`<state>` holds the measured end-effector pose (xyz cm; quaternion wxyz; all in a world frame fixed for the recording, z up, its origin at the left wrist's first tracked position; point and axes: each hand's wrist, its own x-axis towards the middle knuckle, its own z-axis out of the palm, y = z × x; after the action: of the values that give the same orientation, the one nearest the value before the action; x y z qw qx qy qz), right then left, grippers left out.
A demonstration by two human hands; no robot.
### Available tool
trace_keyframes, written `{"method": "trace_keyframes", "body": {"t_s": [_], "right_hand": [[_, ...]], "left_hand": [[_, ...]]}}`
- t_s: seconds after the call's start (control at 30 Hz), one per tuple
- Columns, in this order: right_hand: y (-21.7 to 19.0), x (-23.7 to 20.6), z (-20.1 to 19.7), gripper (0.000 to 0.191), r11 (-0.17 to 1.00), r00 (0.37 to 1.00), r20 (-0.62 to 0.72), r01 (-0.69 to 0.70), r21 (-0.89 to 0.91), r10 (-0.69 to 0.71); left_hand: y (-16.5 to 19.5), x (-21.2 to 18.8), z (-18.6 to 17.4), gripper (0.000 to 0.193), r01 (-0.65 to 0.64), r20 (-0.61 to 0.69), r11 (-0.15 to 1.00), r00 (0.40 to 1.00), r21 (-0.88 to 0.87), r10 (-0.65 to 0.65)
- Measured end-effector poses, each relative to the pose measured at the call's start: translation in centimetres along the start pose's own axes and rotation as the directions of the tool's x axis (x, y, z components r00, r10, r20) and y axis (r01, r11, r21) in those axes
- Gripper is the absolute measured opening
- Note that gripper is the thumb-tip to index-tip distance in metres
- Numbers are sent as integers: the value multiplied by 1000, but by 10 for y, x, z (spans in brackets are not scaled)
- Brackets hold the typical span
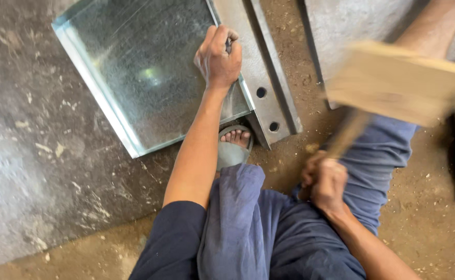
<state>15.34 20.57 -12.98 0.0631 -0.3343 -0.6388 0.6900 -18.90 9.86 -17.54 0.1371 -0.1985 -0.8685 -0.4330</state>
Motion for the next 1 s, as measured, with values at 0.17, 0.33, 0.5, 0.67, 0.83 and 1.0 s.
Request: {"method": "trace_keyframes", "body": {"t_s": [0.17,0.33,0.5,0.67,0.83,1.0], "right_hand": [[1,5,-1,45,898,900,59,-435,70,431],[6,11,-10,45,930,922,134,-367,12,362],[16,10,-10,45,886,928,77,-371,277,364],[11,27,-8,58,890,880,204,-372,-262,428],[-8,65,-3,55,833,818,154,-545,-101,554],[-21,93,11,55,866,852,173,-466,-180,494]], "left_hand": [[2,5,1,8,38,38,999,999,0,-38],[5,7,-3,10,29,21,1000,999,-4,-29],[2,4,-2,9,18,29,1000,999,-19,-17],[3,10,-3,6,-16,18,1000,1000,6,16],[16,19,-14,11,-8,92,996,996,93,-1],[28,2,-23,14,40,192,990,979,132,-65]]}}
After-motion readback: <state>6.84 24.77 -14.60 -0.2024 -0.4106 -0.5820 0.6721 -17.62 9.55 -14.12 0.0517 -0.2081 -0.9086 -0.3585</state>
